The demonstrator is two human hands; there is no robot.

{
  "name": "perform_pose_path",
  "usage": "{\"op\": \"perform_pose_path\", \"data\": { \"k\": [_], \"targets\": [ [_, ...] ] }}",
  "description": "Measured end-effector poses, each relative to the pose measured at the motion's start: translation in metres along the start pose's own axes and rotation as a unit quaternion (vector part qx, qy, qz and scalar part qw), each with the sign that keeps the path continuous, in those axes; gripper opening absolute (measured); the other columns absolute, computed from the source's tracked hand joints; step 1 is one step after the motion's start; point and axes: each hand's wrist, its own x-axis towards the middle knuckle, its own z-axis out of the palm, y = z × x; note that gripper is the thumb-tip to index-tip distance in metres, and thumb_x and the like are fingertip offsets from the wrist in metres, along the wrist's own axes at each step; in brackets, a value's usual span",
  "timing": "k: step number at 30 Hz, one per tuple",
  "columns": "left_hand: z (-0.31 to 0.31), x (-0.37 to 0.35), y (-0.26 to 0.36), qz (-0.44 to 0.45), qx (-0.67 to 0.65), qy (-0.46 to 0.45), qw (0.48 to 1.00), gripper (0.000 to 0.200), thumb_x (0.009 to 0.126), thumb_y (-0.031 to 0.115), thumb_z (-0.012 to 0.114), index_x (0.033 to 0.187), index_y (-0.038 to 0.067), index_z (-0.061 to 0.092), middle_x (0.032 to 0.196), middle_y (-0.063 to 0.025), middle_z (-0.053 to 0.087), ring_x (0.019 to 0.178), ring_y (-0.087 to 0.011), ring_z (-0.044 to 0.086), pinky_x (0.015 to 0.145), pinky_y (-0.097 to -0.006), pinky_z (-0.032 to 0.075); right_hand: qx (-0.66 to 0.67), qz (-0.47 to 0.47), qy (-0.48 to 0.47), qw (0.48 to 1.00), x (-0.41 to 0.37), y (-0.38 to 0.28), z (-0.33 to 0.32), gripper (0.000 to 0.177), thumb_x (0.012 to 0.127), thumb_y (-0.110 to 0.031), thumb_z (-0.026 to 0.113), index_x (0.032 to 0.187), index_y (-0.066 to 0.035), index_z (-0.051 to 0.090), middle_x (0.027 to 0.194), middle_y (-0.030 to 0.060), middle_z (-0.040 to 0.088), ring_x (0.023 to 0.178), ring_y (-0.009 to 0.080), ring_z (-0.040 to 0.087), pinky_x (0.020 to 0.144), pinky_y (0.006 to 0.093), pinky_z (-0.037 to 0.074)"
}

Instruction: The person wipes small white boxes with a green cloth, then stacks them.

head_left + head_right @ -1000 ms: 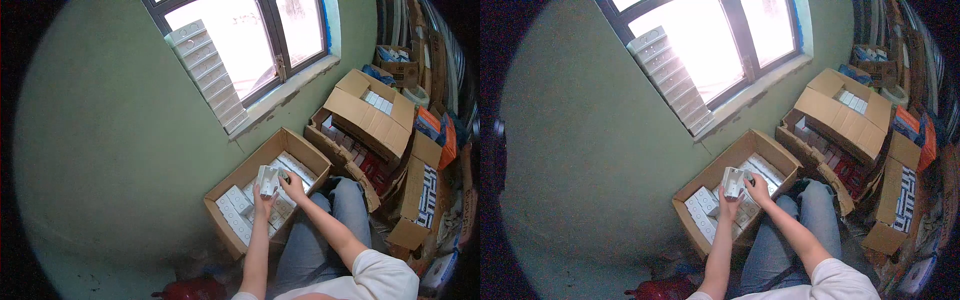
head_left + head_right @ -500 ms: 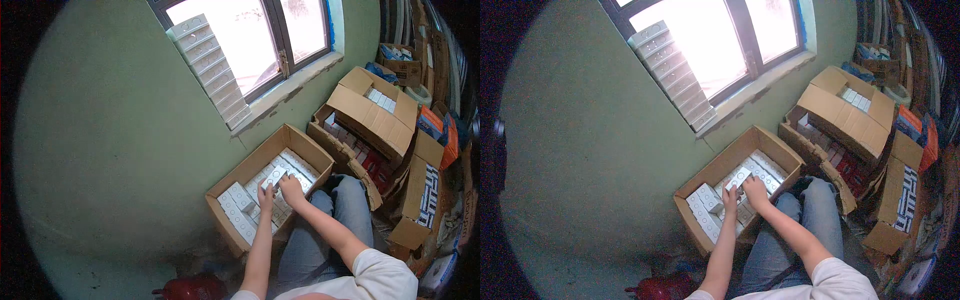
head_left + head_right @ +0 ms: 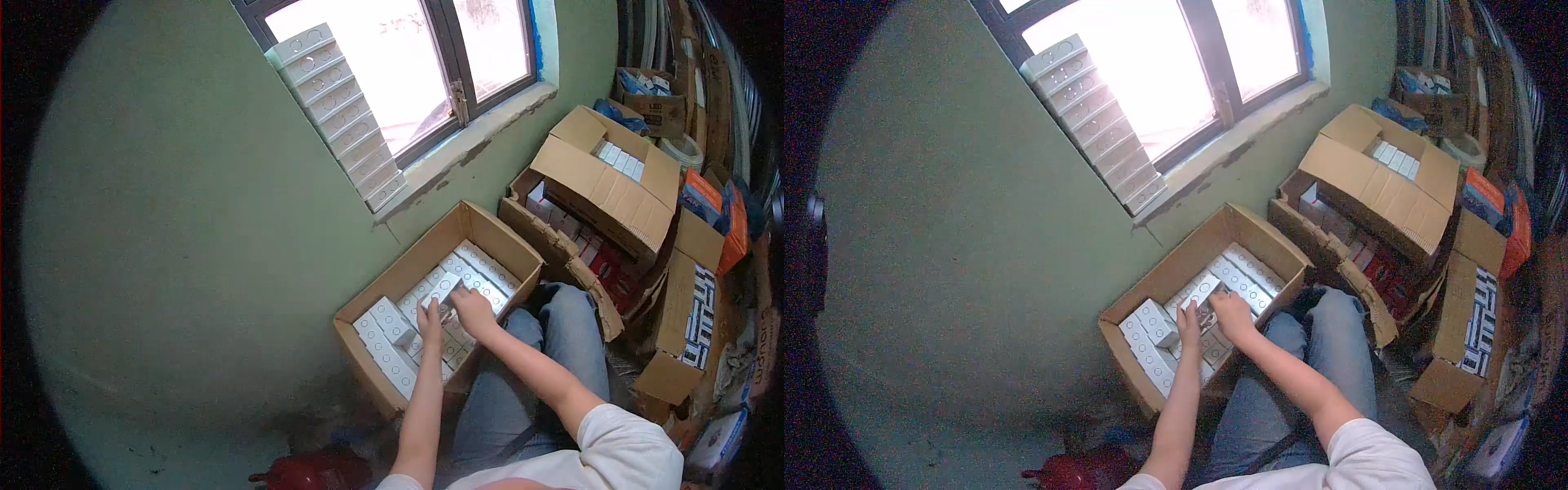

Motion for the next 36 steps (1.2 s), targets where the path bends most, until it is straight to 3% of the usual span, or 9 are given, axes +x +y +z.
{"op": "perform_pose_path", "data": {
  "k": [4, 10, 16, 19, 25, 28, 31, 34, 36],
  "targets": [
    [0.004, -0.007, 0.009, -0.038, -0.032, 0.004, 0.999, 0.05, 0.089, 0.034, 0.056, 0.129, 0.007, 0.041, 0.101, -0.0091, 0.058, 0.082, -0.0176, 0.06, 0.061, -0.0289, 0.053, -0.064, -0.013, 0.063, 0.996, 0.002, -0.001, 0.002, 0.013, 0.07, -0.008, 0.058, 0.084, -0.008, 0.059, 0.089, 0.0073, 0.061, 0.077, 0.0273, 0.059, 0.061, 0.0365, 0.051],
    [0.005, -0.008, 0.01, -0.056, -0.083, -0.018, 0.995, 0.052, 0.088, 0.035, 0.056, 0.13, 0.011, 0.038, 0.113, -0.0098, 0.053, 0.095, -0.0201, 0.057, 0.067, -0.0366, 0.054, -0.112, -0.023, 0.05, 0.992, 0.002, -0.005, 0.001, 0.014, 0.069, -0.008, 0.058, 0.083, -0.008, 0.059, 0.093, 0.0055, 0.061, 0.081, 0.0249, 0.059, 0.062, 0.0359, 0.051],
    [-0.001, -0.002, 0.001, -0.098, -0.087, -0.01, 0.991, 0.055, 0.088, 0.037, 0.057, 0.133, 0.012, 0.036, 0.118, -0.0088, 0.05, 0.097, -0.0197, 0.056, 0.069, -0.0341, 0.052, 0.038, -0.048, -0.102, 0.993, 0.002, 0.004, 0.008, 0.024, 0.072, -0.012, 0.063, 0.092, -0.004, 0.055, 0.092, 0.0144, 0.061, 0.087, 0.0322, 0.06, 0.07, 0.0407, 0.051],
    [-0.003, 0.002, -0.003, -0.152, -0.065, -0.009, 0.986, 0.057, 0.088, 0.04, 0.058, 0.132, 0.012, 0.036, 0.116, -0.0067, 0.052, 0.096, -0.0185, 0.056, 0.071, -0.0309, 0.051, 0.138, 0.015, -0.205, 0.969, 0.005, -0.003, -0.009, 0.029, 0.074, -0.015, 0.063, 0.098, -0.002, 0.052, 0.09, 0.0189, 0.061, 0.086, 0.0374, 0.06, 0.073, 0.0441, 0.049],
    [0.001, 0.001, -0.006, -0.124, -0.166, -0.046, 0.977, 0.057, 0.088, 0.043, 0.059, 0.131, 0.012, 0.038, 0.113, -0.005, 0.055, 0.095, -0.017, 0.058, 0.074, -0.0298, 0.05, 0.321, 0.013, -0.177, 0.93, 0.005, 0.017, 0.008, 0.041, 0.073, -0.023, 0.066, 0.104, -0.003, 0.048, 0.086, 0.022, 0.062, 0.084, 0.0392, 0.062, 0.074, 0.0441, 0.048],
    [0.006, -0.006, 0.008, -0.155, -0.194, -0.017, 0.969, 0.053, 0.089, 0.041, 0.058, 0.13, 0.013, 0.039, 0.113, -0.0055, 0.055, 0.097, -0.0177, 0.058, 0.077, -0.0311, 0.05, 0.338, -0.019, -0.143, 0.93, 0.01, 0.025, 0.022, 0.035, 0.074, -0.022, 0.065, 0.099, -0.002, 0.049, 0.078, 0.0146, 0.059, 0.076, 0.0305, 0.06, 0.071, 0.0378, 0.047],
    [0.007, -0.01, 0.011, -0.167, -0.165, -0.001, 0.972, 0.049, 0.09, 0.04, 0.057, 0.128, 0.013, 0.041, 0.115, -0.0057, 0.055, 0.101, -0.0192, 0.058, 0.081, -0.0338, 0.05, 0.371, 0.006, -0.142, 0.918, 0.01, 0.024, 0.015, 0.035, 0.074, -0.022, 0.065, 0.098, -0.002, 0.048, 0.079, 0.0131, 0.057, 0.076, 0.0262, 0.058, 0.07, 0.0355, 0.046],
    [0.002, -0.002, 0.007, -0.132, -0.195, 0.017, 0.972, 0.047, 0.091, 0.041, 0.054, 0.126, 0.013, 0.043, 0.116, -0.006, 0.055, 0.103, -0.0205, 0.057, 0.083, -0.0359, 0.05, 0.37, 0.12, -0.196, 0.9, 0.011, 0.014, -0.01, 0.035, 0.074, -0.022, 0.065, 0.099, -0.003, 0.05, 0.083, 0.0149, 0.058, 0.08, 0.0292, 0.058, 0.073, 0.036, 0.047],
    [0.0, 0.006, 0.003, -0.126, -0.228, -0.013, 0.965, 0.046, 0.092, 0.042, 0.052, 0.126, 0.012, 0.043, 0.116, -0.0064, 0.055, 0.103, -0.0211, 0.057, 0.085, -0.0367, 0.049, 0.299, 0.102, -0.158, 0.935, 0.009, 0.008, -0.011, 0.033, 0.075, -0.02, 0.065, 0.099, -0.003, 0.051, 0.088, 0.0164, 0.057, 0.083, 0.0319, 0.057, 0.075, 0.037, 0.047]
  ]
}}
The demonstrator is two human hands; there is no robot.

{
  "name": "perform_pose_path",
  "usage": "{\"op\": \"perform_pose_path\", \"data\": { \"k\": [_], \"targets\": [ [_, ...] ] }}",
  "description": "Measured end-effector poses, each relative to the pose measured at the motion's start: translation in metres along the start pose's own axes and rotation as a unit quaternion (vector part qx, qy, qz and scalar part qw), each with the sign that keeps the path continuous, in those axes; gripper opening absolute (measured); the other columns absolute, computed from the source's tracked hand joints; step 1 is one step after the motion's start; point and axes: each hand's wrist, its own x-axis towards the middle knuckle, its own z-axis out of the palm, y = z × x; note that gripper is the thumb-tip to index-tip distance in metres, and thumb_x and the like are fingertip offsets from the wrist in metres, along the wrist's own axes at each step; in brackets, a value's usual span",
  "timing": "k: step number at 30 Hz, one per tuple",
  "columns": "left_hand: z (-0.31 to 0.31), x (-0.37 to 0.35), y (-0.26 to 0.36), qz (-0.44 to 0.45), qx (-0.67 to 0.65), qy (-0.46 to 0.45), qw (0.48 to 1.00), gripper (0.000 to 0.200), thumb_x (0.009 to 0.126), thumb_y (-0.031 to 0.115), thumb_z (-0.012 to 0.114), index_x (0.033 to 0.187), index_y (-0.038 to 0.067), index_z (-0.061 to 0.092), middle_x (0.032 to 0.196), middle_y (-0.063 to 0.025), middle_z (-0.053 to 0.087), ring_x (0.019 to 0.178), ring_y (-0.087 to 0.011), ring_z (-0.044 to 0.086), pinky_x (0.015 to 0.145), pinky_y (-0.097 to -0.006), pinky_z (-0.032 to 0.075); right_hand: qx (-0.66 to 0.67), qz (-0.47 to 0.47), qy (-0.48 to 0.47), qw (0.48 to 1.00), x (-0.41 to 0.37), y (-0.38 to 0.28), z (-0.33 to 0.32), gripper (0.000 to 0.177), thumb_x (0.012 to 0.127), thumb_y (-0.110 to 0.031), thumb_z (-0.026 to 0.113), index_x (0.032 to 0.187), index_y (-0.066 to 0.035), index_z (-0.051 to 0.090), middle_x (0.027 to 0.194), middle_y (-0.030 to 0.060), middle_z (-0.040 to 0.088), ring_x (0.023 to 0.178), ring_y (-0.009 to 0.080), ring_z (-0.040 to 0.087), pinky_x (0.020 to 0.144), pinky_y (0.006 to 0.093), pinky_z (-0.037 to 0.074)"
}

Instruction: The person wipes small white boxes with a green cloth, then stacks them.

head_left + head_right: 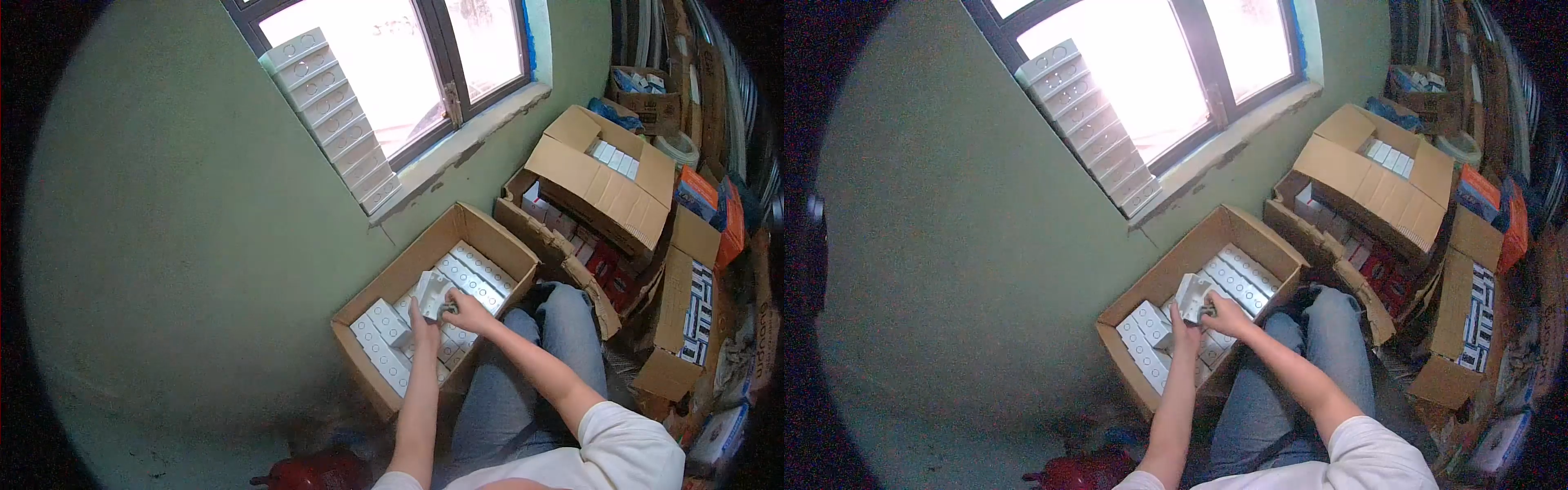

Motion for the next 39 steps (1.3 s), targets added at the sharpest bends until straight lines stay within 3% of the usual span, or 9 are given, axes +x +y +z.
{"op": "perform_pose_path", "data": {
  "k": [4, 7, 13, 17, 20, 25, 28, 31, 39],
  "targets": [
    [0.0, 0.0, 0.0, -0.014, 0.034, -0.001, 0.999, 0.043, 0.092, 0.048, 0.047, 0.123, 0.019, 0.047, 0.114, -0.0036, 0.056, 0.098, -0.0175, 0.057, 0.078, -0.0375, 0.046, -0.05, -0.119, 0.125, 0.984, -0.007, -0.006, 0.004, 0.029, 0.075, -0.013, 0.065, 0.099, -0.003, 0.053, 0.097, 0.0179, 0.054, 0.089, 0.0362, 0.055, 0.079, 0.0392, 0.047],
    [0.011, -0.013, 0.001, 0.007, 0.099, 0.001, 0.995, 0.046, 0.091, 0.049, 0.05, 0.122, 0.016, 0.043, 0.108, -0.0033, 0.057, 0.096, -0.0201, 0.058, 0.075, -0.0391, 0.049, -0.035, -0.12, 0.187, 0.974, -0.007, -0.007, 0.003, 0.029, 0.073, -0.007, 0.065, 0.099, -0.002, 0.054, 0.101, 0.0175, 0.051, 0.093, 0.0346, 0.055, 0.079, 0.0388, 0.047],
    [-0.006, -0.001, -0.007, 0.0, 0.106, 0.01, 0.994, 0.044, 0.09, 0.046, 0.052, 0.12, 0.015, 0.046, 0.106, -0.0056, 0.056, 0.091, -0.0196, 0.059, 0.073, -0.036, 0.05, -0.132, -0.228, 0.059, 0.963, -0.003, 0.002, 0.01, 0.03, 0.071, -0.006, 0.066, 0.099, -0.005, 0.056, 0.1, 0.012, 0.056, 0.094, 0.0326, 0.056, 0.079, 0.0393, 0.048],
    [0.011, -0.015, -0.005, 0.093, 0.165, 0.039, 0.981, 0.04, 0.09, 0.042, 0.054, 0.112, 0.009, 0.053, 0.098, -0.0052, 0.057, 0.083, -0.0156, 0.058, 0.068, -0.0305, 0.05, -0.214, -0.149, 0.112, 0.959, -0.011, -0.006, 0.013, 0.027, 0.073, -0.003, 0.059, 0.099, -0.006, 0.056, 0.1, 0.0096, 0.057, 0.091, 0.0314, 0.056, 0.076, 0.039, 0.05],
    [-0.005, 0.001, -0.01, 0.128, 0.217, -0.007, 0.968, 0.043, 0.091, 0.035, 0.054, 0.115, 0.0, 0.052, 0.105, -0.0077, 0.058, 0.092, -0.0163, 0.058, 0.068, -0.0276, 0.051, -0.265, -0.093, 0.154, 0.947, -0.012, -0.012, 0.01, 0.027, 0.073, -0.002, 0.056, 0.1, -0.006, 0.056, 0.104, 0.0099, 0.056, 0.09, 0.0312, 0.056, 0.074, 0.0389, 0.052],
    [0.008, -0.017, 0.003, 0.063, 0.173, -0.014, 0.983, 0.04, 0.091, 0.035, 0.053, 0.115, 0.003, 0.052, 0.102, -0.0062, 0.058, 0.092, -0.0156, 0.057, 0.075, -0.032, 0.05, -0.294, -0.058, 0.199, 0.933, -0.01, -0.013, 0.014, 0.028, 0.072, -0.001, 0.056, 0.099, -0.005, 0.055, 0.11, 0.0112, 0.052, 0.092, 0.0319, 0.055, 0.072, 0.0405, 0.053],
    [0.002, -0.009, -0.008, 0.046, 0.121, -0.013, 0.992, 0.038, 0.091, 0.037, 0.053, 0.115, 0.007, 0.052, 0.102, -0.005, 0.059, 0.091, -0.0156, 0.058, 0.076, -0.0324, 0.05, -0.237, -0.097, 0.206, 0.944, -0.01, -0.007, 0.014, 0.026, 0.074, -0.004, 0.057, 0.099, -0.004, 0.054, 0.103, 0.0138, 0.056, 0.091, 0.0342, 0.057, 0.07, 0.0431, 0.052],
    [-0.007, 0.002, -0.015, -0.003, 0.072, -0.027, 0.997, 0.039, 0.09, 0.042, 0.052, 0.114, 0.011, 0.054, 0.104, -0.0034, 0.061, 0.091, -0.0153, 0.06, 0.077, -0.0325, 0.049, -0.125, -0.079, 0.079, 0.986, -0.005, 0.0, 0.011, 0.024, 0.077, -0.01, 0.058, 0.1, -0.001, 0.053, 0.098, 0.0176, 0.059, 0.09, 0.0379, 0.058, 0.073, 0.0435, 0.05],
    [-0.008, 0.005, -0.014, -0.042, 0.035, -0.084, 0.995, 0.045, 0.092, 0.047, 0.048, 0.117, 0.011, 0.053, 0.108, -0.0048, 0.061, 0.096, -0.0167, 0.06, 0.081, -0.0342, 0.049, 0.166, -0.019, -0.031, 0.986, 0.009, 0.022, 0.001, 0.033, 0.081, -0.017, 0.062, 0.111, -0.003, 0.055, 0.095, 0.0099, 0.062, 0.088, 0.0169, 0.059, 0.075, 0.0315, 0.048]
  ]
}}
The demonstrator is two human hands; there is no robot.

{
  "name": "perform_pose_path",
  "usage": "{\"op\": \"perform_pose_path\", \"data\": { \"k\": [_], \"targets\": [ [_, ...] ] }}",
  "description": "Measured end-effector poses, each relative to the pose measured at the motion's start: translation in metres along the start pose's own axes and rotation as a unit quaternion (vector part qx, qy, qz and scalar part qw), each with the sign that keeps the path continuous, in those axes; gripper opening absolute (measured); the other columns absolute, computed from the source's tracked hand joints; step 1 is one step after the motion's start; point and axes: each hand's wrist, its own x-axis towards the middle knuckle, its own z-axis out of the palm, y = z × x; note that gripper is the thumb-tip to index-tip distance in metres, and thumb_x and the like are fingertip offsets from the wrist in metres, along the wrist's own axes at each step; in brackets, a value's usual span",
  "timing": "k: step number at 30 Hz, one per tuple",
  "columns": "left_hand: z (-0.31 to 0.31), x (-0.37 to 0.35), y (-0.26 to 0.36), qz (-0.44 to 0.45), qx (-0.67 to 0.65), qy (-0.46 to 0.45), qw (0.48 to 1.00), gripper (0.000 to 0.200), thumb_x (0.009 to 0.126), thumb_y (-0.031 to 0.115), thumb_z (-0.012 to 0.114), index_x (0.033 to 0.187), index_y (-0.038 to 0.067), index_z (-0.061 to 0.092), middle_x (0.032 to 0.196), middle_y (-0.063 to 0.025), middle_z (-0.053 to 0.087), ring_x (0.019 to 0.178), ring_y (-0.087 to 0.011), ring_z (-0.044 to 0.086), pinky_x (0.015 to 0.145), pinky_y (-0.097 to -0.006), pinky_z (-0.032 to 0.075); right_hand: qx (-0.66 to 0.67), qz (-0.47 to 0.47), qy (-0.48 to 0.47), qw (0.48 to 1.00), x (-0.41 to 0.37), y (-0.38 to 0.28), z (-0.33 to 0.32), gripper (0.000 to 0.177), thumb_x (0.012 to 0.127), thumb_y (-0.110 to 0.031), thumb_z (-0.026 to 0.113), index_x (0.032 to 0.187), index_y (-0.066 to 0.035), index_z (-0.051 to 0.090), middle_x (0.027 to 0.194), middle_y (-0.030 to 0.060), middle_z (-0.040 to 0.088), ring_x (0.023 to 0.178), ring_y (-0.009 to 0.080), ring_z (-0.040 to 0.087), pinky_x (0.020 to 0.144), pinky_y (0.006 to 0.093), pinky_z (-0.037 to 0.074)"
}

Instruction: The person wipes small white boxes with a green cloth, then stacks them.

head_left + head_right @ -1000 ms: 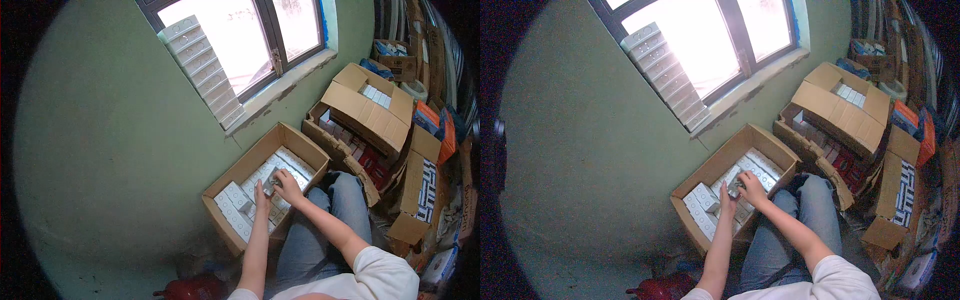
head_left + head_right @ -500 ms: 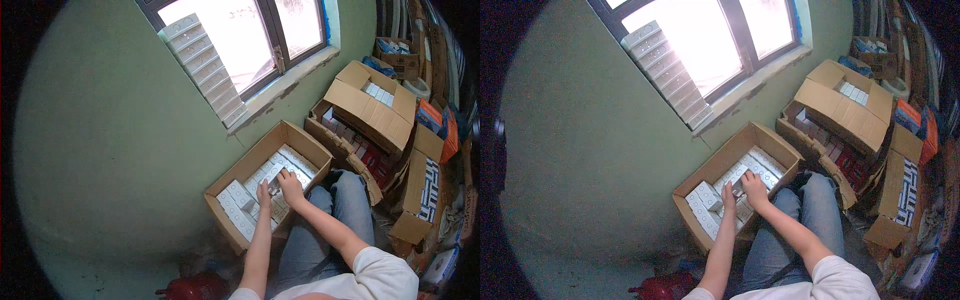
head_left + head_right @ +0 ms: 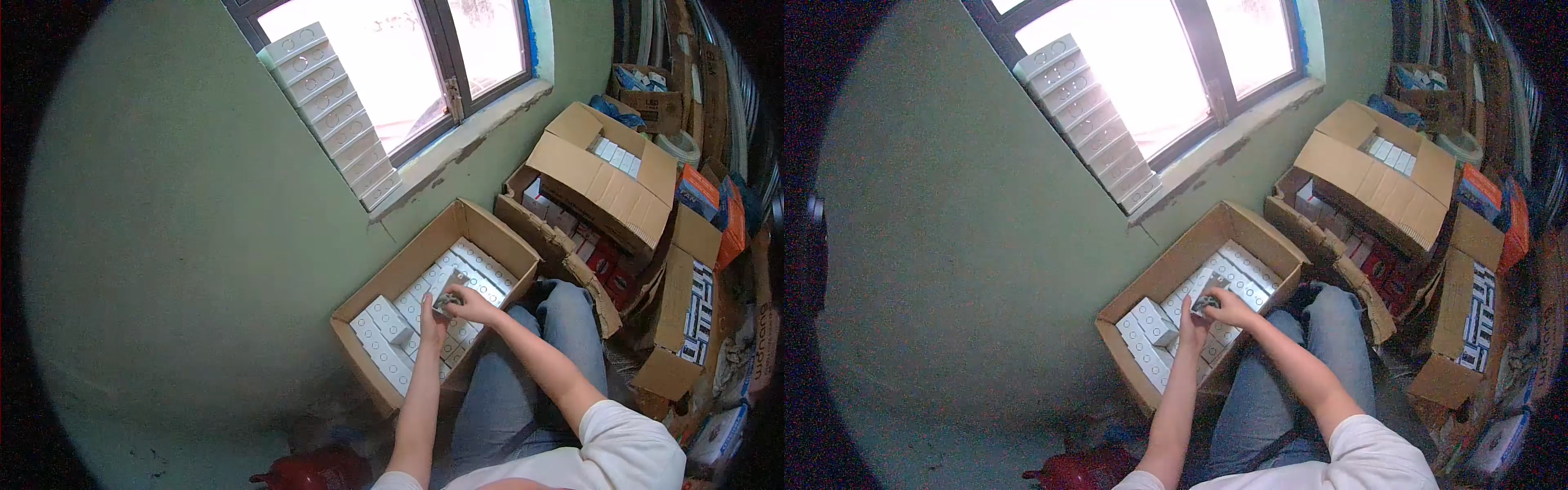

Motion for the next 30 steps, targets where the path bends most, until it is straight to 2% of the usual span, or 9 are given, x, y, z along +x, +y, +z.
{"op": "perform_pose_path", "data": {
  "k": [5, 8, 11, 14, 17, 20, 26, 29, 30],
  "targets": [
    [0.012, -0.004, 0.006, -0.044, 0.02, -0.018, 0.999, 0.051, 0.093, 0.053, 0.04, 0.117, 0.01, 0.054, 0.106, -0.0057, 0.061, 0.095, -0.0171, 0.06, 0.08, -0.0335, 0.05, 0.126, 0.08, 0.044, 0.988, 0.004, -0.007, -0.004, 0.032, 0.08, -0.016, 0.068, 0.103, -0.006, 0.049, 0.092, 0.0047, 0.058, 0.087, 0.0101, 0.055, 0.072, 0.0258, 0.046],
    [0.021, -0.013, 0.014, -0.084, 0.048, -0.027, 0.995, 0.054, 0.092, 0.056, 0.038, 0.117, 0.01, 0.053, 0.109, -0.0066, 0.06, 0.094, -0.0186, 0.061, 0.081, -0.0349, 0.05, 0.192, 0.034, 0.084, 0.977, 0.004, 0.002, 0.0, 0.034, 0.079, -0.017, 0.07, 0.1, -0.008, 0.045, 0.09, 0.0041, 0.057, 0.085, 0.009, 0.055, 0.071, 0.0258, 0.046],
    [0.019, -0.011, 0.013, -0.105, 0.056, -0.006, 0.993, 0.052, 0.093, 0.054, 0.038, 0.115, 0.011, 0.054, 0.103, -0.0052, 0.062, 0.088, -0.017, 0.062, 0.077, -0.0345, 0.051, 0.013, -0.037, 0.095, 0.995, 0.002, 0.005, 0.0, 0.038, 0.078, -0.02, 0.071, 0.102, -0.007, 0.046, 0.09, 0.0066, 0.057, 0.085, 0.0114, 0.056, 0.072, 0.028, 0.046],
    [0.015, -0.009, 0.007, -0.085, 0.099, 0.023, 0.991, 0.05, 0.093, 0.053, 0.038, 0.113, 0.011, 0.056, 0.097, -0.0039, 0.063, 0.082, -0.0165, 0.063, 0.071, -0.033, 0.053, -0.111, -0.03, 0.074, 0.991, -0.004, -0.001, 0.004, 0.043, 0.075, -0.025, 0.072, 0.103, -0.006, 0.045, 0.087, 0.0085, 0.056, 0.083, 0.0142, 0.055, 0.071, 0.0295, 0.046],
    [0.008, -0.007, 0.002, -0.064, 0.114, 0.052, 0.99, 0.049, 0.092, 0.052, 0.039, 0.113, 0.012, 0.056, 0.096, -0.0035, 0.063, 0.08, -0.0171, 0.064, 0.067, -0.0315, 0.053, -0.066, 0.017, 0.016, 0.998, -0.006, -0.016, 0.001, 0.052, 0.071, -0.028, 0.073, 0.106, -0.005, 0.043, 0.088, 0.0169, 0.056, 0.083, 0.0251, 0.058, 0.074, 0.0348, 0.046],
    [0.015, -0.014, 0.007, -0.071, 0.122, 0.063, 0.988, 0.048, 0.092, 0.052, 0.04, 0.113, 0.013, 0.056, 0.098, -0.0037, 0.063, 0.081, -0.0173, 0.064, 0.067, -0.0312, 0.054, -0.07, -0.042, 0.013, 0.997, -0.003, -0.002, 0.004, 0.043, 0.074, -0.023, 0.068, 0.103, -0.006, 0.042, 0.082, 0.0086, 0.052, 0.078, 0.0157, 0.051, 0.068, 0.0307, 0.044],
    [0.017, -0.017, 0.008, -0.087, 0.111, 0.034, 0.989, 0.048, 0.09, 0.052, 0.042, 0.113, 0.012, 0.056, 0.103, -0.0051, 0.061, 0.085, -0.018, 0.062, 0.068, -0.0317, 0.053, -0.062, 0.005, 0.011, 0.998, -0.003, -0.005, 0.0, 0.04, 0.073, -0.021, 0.066, 0.1, -0.006, 0.04, 0.08, 0.0083, 0.051, 0.075, 0.0158, 0.05, 0.065, 0.0325, 0.044],
    [0.012, -0.013, 0.006, -0.093, 0.116, 0.045, 0.988, 0.047, 0.089, 0.05, 0.045, 0.112, 0.011, 0.056, 0.1, -0.0048, 0.062, 0.083, -0.0181, 0.063, 0.066, -0.0321, 0.052, -0.092, -0.011, 0.047, 0.995, -0.005, -0.005, 0.005, 0.044, 0.072, -0.022, 0.067, 0.1, -0.003, 0.039, 0.081, 0.0215, 0.056, 0.076, 0.0314, 0.059, 0.068, 0.0407, 0.046],
    [0.01, -0.011, 0.006, -0.094, 0.12, 0.053, 0.987, 0.046, 0.089, 0.049, 0.046, 0.112, 0.011, 0.056, 0.099, -0.0046, 0.062, 0.082, -0.018, 0.063, 0.064, -0.0323, 0.052, -0.118, -0.012, 0.045, 0.992, -0.008, -0.008, 0.007, 0.042, 0.073, -0.022, 0.065, 0.1, -0.003, 0.04, 0.08, 0.0208, 0.056, 0.074, 0.0318, 0.058, 0.067, 0.0401, 0.046]
  ]
}}
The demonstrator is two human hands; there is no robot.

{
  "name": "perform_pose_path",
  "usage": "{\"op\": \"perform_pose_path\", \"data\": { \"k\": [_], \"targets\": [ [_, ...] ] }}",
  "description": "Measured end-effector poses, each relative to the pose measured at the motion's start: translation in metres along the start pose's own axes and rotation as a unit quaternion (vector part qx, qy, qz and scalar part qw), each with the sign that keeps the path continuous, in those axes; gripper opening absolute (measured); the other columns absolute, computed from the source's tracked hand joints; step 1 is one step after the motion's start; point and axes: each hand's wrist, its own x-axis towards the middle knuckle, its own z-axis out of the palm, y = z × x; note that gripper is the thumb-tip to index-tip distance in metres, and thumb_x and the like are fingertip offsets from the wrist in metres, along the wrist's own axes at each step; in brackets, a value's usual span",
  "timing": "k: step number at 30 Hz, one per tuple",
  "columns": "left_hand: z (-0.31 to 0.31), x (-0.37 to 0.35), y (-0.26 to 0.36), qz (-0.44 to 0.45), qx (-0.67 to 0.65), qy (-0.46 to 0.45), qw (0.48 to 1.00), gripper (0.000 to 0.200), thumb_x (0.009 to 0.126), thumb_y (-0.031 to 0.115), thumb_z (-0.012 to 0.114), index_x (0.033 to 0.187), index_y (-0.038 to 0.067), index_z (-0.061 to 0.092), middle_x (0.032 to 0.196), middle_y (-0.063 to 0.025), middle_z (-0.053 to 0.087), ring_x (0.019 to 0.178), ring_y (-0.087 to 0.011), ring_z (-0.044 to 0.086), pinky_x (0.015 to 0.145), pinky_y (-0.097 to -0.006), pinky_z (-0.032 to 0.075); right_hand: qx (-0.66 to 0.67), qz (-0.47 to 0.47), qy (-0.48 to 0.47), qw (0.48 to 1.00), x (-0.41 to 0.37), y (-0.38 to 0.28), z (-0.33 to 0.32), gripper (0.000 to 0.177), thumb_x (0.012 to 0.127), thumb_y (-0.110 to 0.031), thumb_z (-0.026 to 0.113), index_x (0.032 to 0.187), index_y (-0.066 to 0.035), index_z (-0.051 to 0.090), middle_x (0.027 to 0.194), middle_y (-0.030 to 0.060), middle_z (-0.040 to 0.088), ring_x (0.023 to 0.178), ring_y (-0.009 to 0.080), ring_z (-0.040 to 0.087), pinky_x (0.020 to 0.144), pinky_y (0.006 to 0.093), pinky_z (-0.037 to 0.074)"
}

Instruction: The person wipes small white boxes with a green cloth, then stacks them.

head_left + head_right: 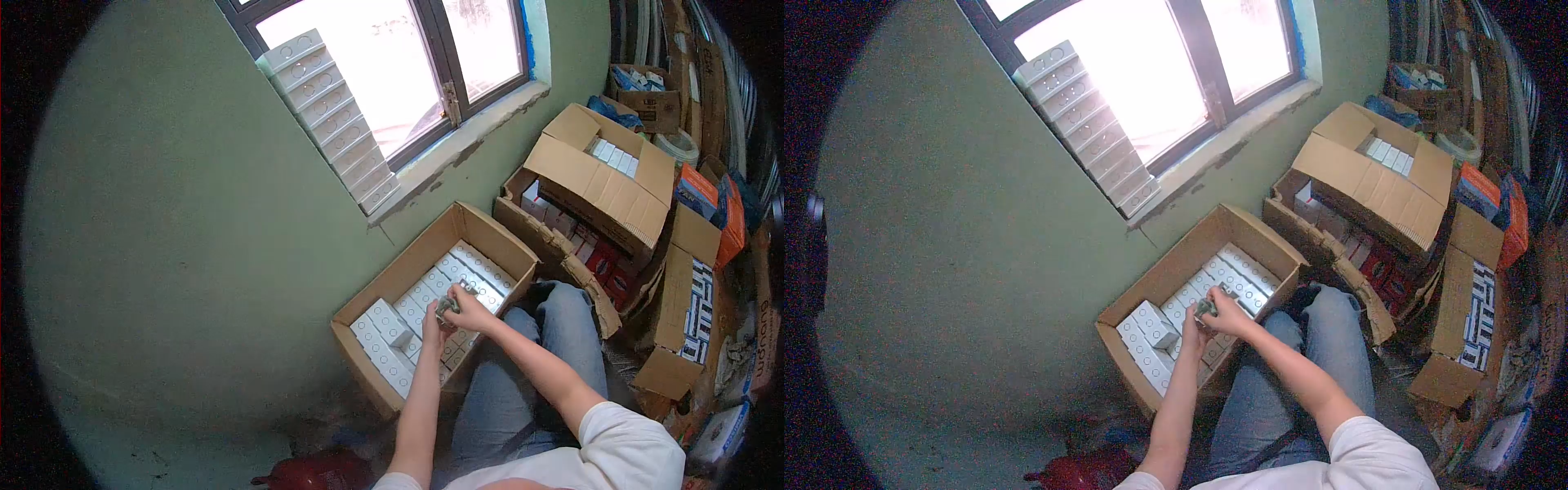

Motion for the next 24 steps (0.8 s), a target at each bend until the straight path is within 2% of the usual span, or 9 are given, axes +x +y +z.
{"op": "perform_pose_path", "data": {
  "k": [2, 5, 8, 11, 14, 18, 21, 24],
  "targets": [
    [-0.004, 0.004, -0.002, 0.035, -0.024, 0.021, 0.999, 0.044, 0.088, 0.046, 0.049, 0.111, 0.01, 0.055, 0.094, -0.0045, 0.063, 0.078, -0.0177, 0.063, 0.061, -0.0326, 0.052, -0.05, -0.003, -0.007, 0.999, -0.006, -0.005, 0.002, 0.038, 0.076, -0.021, 0.063, 0.098, -0.002, 0.04, 0.078, 0.0195, 0.054, 0.071, 0.0324, 0.057, 0.065, 0.0388, 0.045],
    [-0.009, 0.005, -0.004, 0.069, -0.039, 0.045, 0.996, 0.042, 0.086, 0.043, 0.053, 0.11, 0.008, 0.055, 0.088, -0.0047, 0.063, 0.074, -0.0176, 0.063, 0.058, -0.0327, 0.051, -0.037, -0.029, -0.022, 0.999, 0.0, 0.007, 0.007, 0.037, 0.075, -0.021, 0.063, 0.097, 0.0, 0.04, 0.079, 0.0235, 0.054, 0.07, 0.0393, 0.056, 0.065, 0.0412, 0.045],
    [-0.01, 0.003, -0.004, 0.06, -0.023, 0.058, 0.996, 0.041, 0.086, 0.042, 0.054, 0.109, 0.008, 0.055, 0.088, -0.0042, 0.063, 0.074, -0.0172, 0.063, 0.058, -0.0324, 0.051, -0.057, 0.004, -0.069, 0.996, 0.002, 0.0, -0.001, 0.037, 0.074, -0.022, 0.064, 0.095, 0.0, 0.042, 0.079, 0.022, 0.054, 0.07, 0.0364, 0.056, 0.066, 0.0404, 0.044],
    [-0.001, -0.003, -0.001, 0.063, -0.013, 0.056, 0.996, 0.04, 0.087, 0.043, 0.053, 0.11, 0.009, 0.055, 0.092, -0.0041, 0.062, 0.079, -0.0165, 0.062, 0.062, -0.033, 0.051, -0.048, -0.012, -0.057, 0.997, 0.002, 0.005, -0.004, 0.038, 0.074, -0.024, 0.065, 0.094, 0.0, 0.043, 0.078, 0.019, 0.053, 0.073, 0.0292, 0.056, 0.066, 0.0389, 0.044],
    [0.004, -0.007, 0.004, 0.07, -0.032, 0.048, 0.996, 0.04, 0.088, 0.043, 0.051, 0.112, 0.011, 0.054, 0.098, -0.0045, 0.061, 0.085, -0.0161, 0.06, 0.069, -0.0343, 0.05, -0.003, -0.002, -0.016, 1.0, 0.002, 0.008, -0.003, 0.037, 0.074, -0.024, 0.066, 0.093, -0.002, 0.043, 0.078, 0.015, 0.053, 0.075, 0.0217, 0.055, 0.066, 0.0372, 0.044],
    [0.003, -0.001, 0.002, 0.089, -0.087, -0.009, 0.992, 0.041, 0.09, 0.044, 0.051, 0.115, 0.011, 0.054, 0.104, -0.0055, 0.06, 0.089, -0.0167, 0.059, 0.075, -0.0358, 0.049, 0.057, 0.042, 0.043, 0.997, 0.003, 0.01, 0.0, 0.036, 0.075, -0.025, 0.067, 0.095, -0.005, 0.044, 0.082, 0.0117, 0.053, 0.077, 0.0188, 0.054, 0.069, 0.0342, 0.045],
    [0.002, 0.003, -0.001, 0.051, -0.101, -0.018, 0.993, 0.037, 0.093, 0.035, 0.051, 0.119, 0.008, 0.049, 0.11, -0.0087, 0.058, 0.088, -0.0193, 0.062, 0.072, -0.0361, 0.055, 0.022, 0.025, 0.112, 0.993, 0.009, 0.017, 0.003, 0.035, 0.077, -0.024, 0.067, 0.097, -0.006, 0.043, 0.084, 0.0104, 0.055, 0.077, 0.0173, 0.055, 0.068, 0.0315, 0.046],
    [0.004, 0.001, 0.0, 0.019, -0.134, -0.078, 0.988, 0.039, 0.092, 0.031, 0.053, 0.124, 0.01, 0.045, 0.116, -0.0074, 0.056, 0.094, -0.0192, 0.061, 0.078, -0.0369, 0.054, 0.185, 0.047, 0.143, 0.971, 0.007, 0.009, 0.004, 0.036, 0.081, -0.024, 0.067, 0.102, -0.006, 0.043, 0.088, 0.0096, 0.057, 0.077, 0.0161, 0.056, 0.067, 0.0296, 0.046]
  ]
}}
